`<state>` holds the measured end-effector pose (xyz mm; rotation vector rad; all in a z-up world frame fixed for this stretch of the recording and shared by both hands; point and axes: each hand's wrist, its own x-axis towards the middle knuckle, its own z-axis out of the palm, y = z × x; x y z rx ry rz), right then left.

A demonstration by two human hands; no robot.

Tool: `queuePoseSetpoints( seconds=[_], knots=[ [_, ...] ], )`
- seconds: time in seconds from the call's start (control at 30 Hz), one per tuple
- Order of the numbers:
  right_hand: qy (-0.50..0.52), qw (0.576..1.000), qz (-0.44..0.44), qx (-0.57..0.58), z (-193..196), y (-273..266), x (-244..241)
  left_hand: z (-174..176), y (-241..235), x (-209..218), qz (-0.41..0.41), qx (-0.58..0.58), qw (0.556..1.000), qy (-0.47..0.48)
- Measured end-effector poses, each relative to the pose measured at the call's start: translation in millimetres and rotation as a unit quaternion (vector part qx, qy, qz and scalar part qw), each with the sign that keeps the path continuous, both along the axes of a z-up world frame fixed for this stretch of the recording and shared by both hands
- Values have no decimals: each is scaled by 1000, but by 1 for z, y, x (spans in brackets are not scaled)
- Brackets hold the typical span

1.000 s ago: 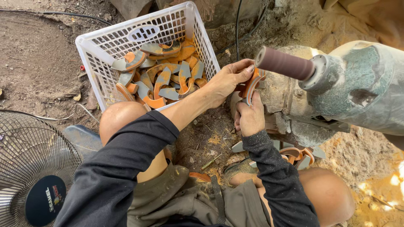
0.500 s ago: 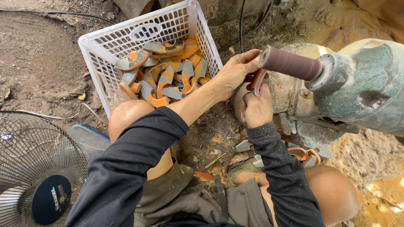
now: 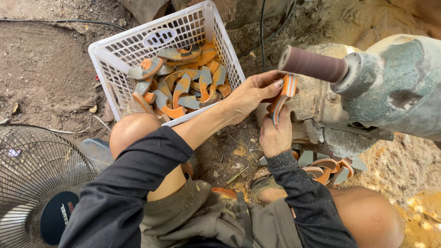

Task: The person sits on the ground and uses a bench grinder to smooth the edges of orange and gray sandal soles. They pick up each sole from a white basket, press it against the rotating grinding wheel, and then place it on the ground beside them.

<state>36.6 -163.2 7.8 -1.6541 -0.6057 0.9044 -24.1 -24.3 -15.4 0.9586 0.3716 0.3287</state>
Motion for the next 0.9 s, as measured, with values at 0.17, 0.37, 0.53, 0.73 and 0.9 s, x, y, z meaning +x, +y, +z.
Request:
queuePoseSetpoints(
  seconds=[0.17, 0.37, 0.53, 0.73, 0.9],
  knots=[
    [173, 984, 46, -22, -12, 3, 6, -9, 10, 9, 77, -47, 996, 27],
    [307, 949, 69, -25, -26, 29, 37, -13, 25, 19, 128, -57, 990, -10],
    [296, 955, 16, 17, -24, 47, 48, -16, 12, 26, 112, -89, 989, 43],
    [259, 958, 52, 112, -6, 60, 51, -15, 32, 34, 69, -77, 994, -36],
    [253, 957, 63, 129, 2, 67, 53, -7, 42, 39, 49, -12, 998, -38]
  ],
)
